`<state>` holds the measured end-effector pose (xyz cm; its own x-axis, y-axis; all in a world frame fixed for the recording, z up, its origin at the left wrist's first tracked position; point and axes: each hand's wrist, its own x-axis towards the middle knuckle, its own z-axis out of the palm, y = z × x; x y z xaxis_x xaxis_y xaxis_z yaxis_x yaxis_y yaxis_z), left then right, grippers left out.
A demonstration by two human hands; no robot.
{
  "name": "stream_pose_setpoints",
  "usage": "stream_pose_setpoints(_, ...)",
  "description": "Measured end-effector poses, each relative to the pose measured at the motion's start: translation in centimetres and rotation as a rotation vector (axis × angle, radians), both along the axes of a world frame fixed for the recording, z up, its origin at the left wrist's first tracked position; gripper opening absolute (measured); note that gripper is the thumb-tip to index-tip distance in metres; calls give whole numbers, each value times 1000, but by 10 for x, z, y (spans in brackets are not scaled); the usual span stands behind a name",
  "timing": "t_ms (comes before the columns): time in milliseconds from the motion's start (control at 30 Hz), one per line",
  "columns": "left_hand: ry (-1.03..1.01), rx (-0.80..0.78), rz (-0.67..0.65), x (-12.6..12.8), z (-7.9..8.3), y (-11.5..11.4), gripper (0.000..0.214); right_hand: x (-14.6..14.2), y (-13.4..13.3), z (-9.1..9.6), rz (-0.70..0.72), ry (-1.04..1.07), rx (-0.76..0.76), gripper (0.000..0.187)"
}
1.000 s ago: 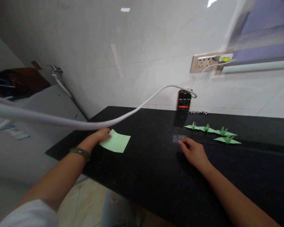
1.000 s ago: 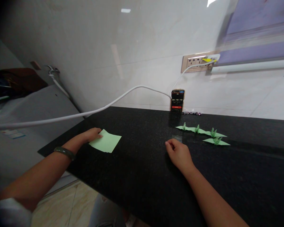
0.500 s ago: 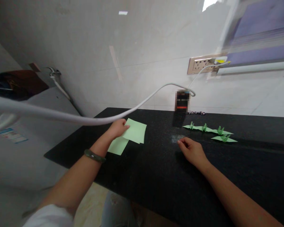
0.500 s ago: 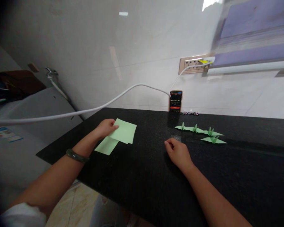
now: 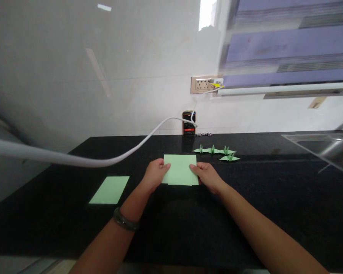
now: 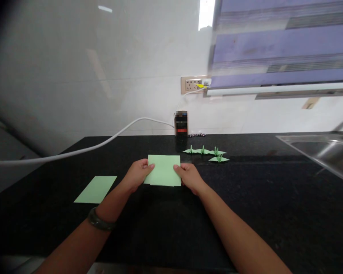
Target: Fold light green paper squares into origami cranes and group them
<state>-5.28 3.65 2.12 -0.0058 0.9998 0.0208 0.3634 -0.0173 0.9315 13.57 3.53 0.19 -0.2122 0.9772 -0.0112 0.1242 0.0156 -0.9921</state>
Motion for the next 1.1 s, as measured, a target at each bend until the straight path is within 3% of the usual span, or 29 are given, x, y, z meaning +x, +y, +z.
stream_pose_setpoints(133, 10, -83, 59, -55, 4, -7, 28, -13, -7, -7, 123, -91, 32, 42)
stream_pose_setpoints(267, 146, -162, 229, -140, 18, -15, 30, -7, -4, -14, 103, -230, 112, 39)
stream_pose_setpoints(367, 293, -226, 322, -190, 22, -20, 26, -2, 0, -20, 100, -299, 123, 39)
stream_pose_setpoints(533, 486, -270, 407, -223, 18, -19, 20, 0, 2, -23, 100, -391, 171, 36)
stream_pose_setpoints(633, 531, -235, 459, -229, 26, -18, 16, 1, 2, -22, 108, -400, 185, 35)
stream_pose_setpoints(733, 502, -169, 465, -217, 40, -19, 18, 1, 0, -20, 106, -389, 191, 34)
stream_pose_setpoints(800, 438, -107, 419, -193, 45, -18, 22, 0, -3, -16, 104, -358, 181, 34)
stream_pose_setpoints(967, 202, 10, 182, -84, 40, -10, 28, -6, -13, 7, 93, -121, 79, 35)
stream_pose_setpoints(1100, -270, -18, -31, -3, 30, -7, 24, 3, -12, 20, 39, 39, -16, 32)
